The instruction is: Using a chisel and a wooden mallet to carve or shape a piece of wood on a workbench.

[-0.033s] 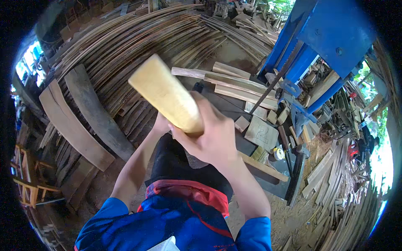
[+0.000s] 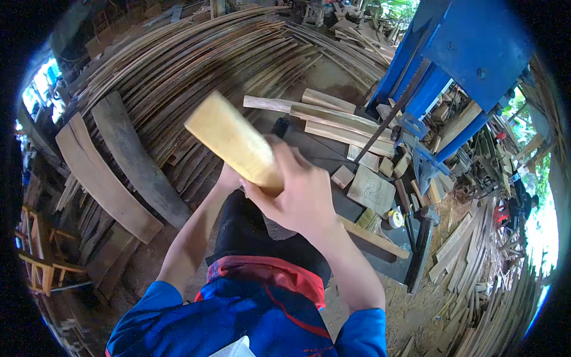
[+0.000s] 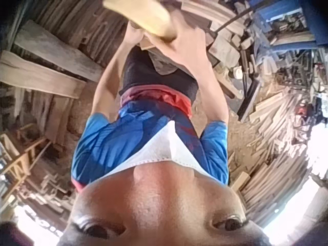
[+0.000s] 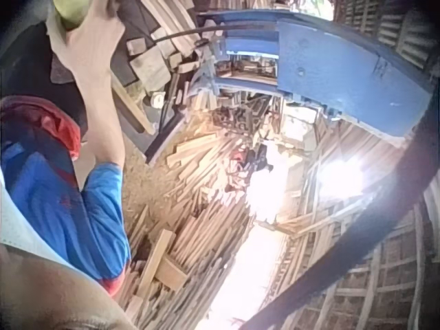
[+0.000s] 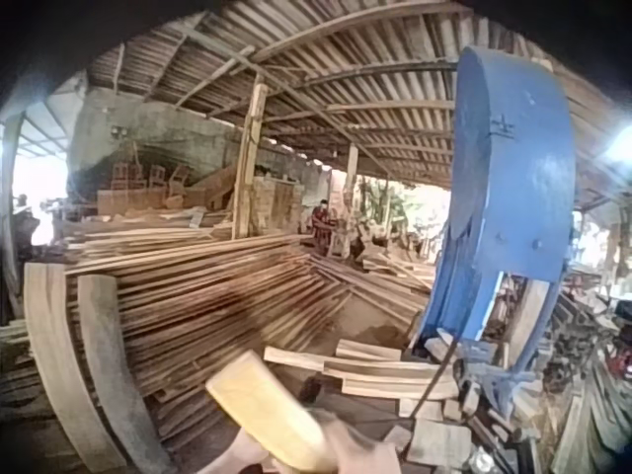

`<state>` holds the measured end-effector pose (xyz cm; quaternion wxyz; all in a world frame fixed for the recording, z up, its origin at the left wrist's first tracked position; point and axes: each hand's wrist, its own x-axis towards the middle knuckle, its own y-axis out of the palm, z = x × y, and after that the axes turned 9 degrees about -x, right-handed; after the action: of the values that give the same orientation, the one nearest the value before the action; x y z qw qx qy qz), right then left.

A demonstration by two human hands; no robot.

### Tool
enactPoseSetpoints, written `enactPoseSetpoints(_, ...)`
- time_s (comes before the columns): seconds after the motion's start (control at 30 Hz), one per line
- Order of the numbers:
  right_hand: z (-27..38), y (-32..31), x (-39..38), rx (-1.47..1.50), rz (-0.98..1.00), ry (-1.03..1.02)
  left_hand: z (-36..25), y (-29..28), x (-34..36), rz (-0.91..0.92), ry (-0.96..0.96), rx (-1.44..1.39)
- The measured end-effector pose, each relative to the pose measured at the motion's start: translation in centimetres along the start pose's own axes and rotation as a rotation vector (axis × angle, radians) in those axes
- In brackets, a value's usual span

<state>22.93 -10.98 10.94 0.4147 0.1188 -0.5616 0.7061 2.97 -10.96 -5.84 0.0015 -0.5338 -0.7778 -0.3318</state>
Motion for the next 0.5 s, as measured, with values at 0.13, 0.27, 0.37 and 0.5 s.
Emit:
enactPoseSetpoints(0.13, -0.4, 0.6, -0.7, -0.206, 0.259, 0.022, 2.3, -3.8, 0.0, 0.058, 0.05, 0.411)
enactPoseSetpoints(0.27, 0.3, 1.2, -0.8, -0.003, 0.081, 0.014, 2.9, -3.6, -0.2, 0.005, 0.03, -0.012)
enactPoseSetpoints(0.37, -0.6, 1.7, -0.9, -0.117, 0.228, 0.073, 1.2, -2.4, 0.2, 0.031, -0.006, 0.124)
enactPoseSetpoints(0.5, -0.5, 1.9, -1.0, 0.047, 0.083, 0.058, 0.5, -1.8, 0.1, 0.071, 0.116, 0.174)
